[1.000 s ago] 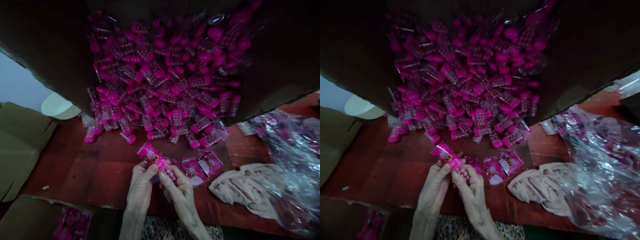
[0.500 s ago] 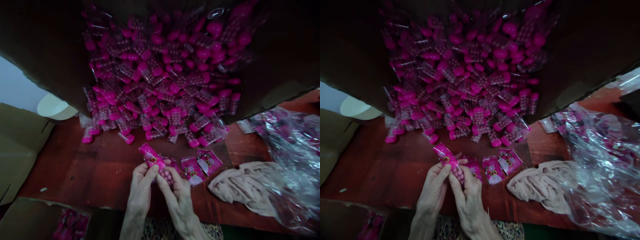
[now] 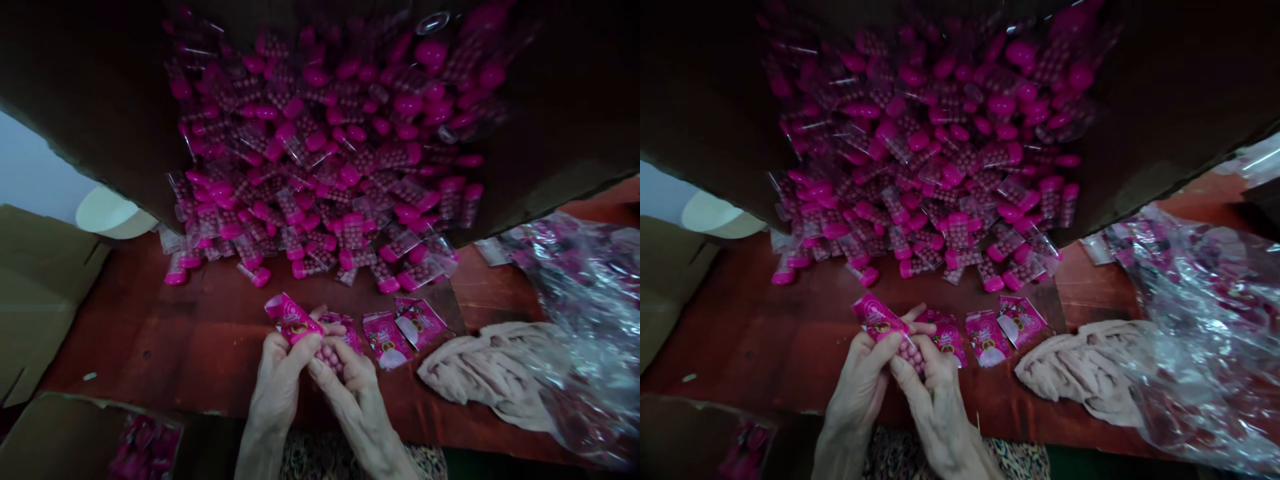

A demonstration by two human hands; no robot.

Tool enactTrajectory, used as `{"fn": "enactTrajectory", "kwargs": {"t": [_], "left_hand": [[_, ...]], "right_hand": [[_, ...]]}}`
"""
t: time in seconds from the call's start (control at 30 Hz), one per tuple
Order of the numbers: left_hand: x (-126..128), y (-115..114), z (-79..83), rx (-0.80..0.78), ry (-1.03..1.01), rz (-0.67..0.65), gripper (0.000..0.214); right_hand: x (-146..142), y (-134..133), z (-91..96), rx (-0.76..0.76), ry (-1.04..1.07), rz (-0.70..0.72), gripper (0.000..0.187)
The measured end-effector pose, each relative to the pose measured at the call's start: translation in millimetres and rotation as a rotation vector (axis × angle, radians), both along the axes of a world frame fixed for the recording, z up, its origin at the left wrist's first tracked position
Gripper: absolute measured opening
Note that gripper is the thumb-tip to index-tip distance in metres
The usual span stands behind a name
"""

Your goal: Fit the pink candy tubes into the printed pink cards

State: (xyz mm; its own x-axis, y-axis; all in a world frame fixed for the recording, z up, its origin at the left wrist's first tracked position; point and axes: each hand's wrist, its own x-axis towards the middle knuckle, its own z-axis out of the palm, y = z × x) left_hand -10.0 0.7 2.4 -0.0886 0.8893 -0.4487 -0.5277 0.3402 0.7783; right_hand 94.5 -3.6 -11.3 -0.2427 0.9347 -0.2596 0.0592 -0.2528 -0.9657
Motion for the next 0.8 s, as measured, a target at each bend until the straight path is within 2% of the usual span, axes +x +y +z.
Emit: {"fn": "enactTrajectory", "kwargs": {"t": [0.07,0.13,0.23,0.3,0.37,0.47,0.57,0.67,0.8], "left_hand": [[-5.0,-1.7,-2.3,0.069,-0.073,-0.074,0.02],[-7.5,-3.1,-4.7,0.114,-0.141,-0.081,0.026],[-5.1,-3.5,-5.2,0.13,-0.167,0.008,0.024],[-1.9,-2.4,-3.0,0.13,-0.126,0.078,0.017],[-0.4,-1.0,-0.3,0.135,-0.088,0.09,0.013],[-2.2,-0.6,1.2,0.14,-0.111,-0.025,0.01],[-3.4,-2.8,-0.7,0.12,-0.166,-0.095,0.015],[-0.7,-5.1,-3.1,0.113,-0.196,-0.057,0.022],[3.1,-4.1,-4.5,0.036,-0.207,0.086,0.022]], "right_hand": [[4.1,0.2,1.5,0.009,-0.026,0.027,0.024],[5.2,0.2,1.0,-0.048,0.032,0.066,0.024],[1.3,-0.8,-0.2,-0.079,0.07,0.093,0.025],[-2.0,-2.2,0.5,-0.017,-0.005,0.095,0.026],[-3.0,-3.9,2.4,0.023,-0.128,0.09,0.029],[0.0,-5.8,5.2,0.024,-0.217,0.064,0.035],[2.4,-6.1,5.2,0.02,-0.068,0.068,0.04],[-0.7,-5.5,1.6,0.021,0.026,0.028,0.032],[-7.4,-4.6,-4.8,0.195,-0.179,-0.061,0.019]]}}
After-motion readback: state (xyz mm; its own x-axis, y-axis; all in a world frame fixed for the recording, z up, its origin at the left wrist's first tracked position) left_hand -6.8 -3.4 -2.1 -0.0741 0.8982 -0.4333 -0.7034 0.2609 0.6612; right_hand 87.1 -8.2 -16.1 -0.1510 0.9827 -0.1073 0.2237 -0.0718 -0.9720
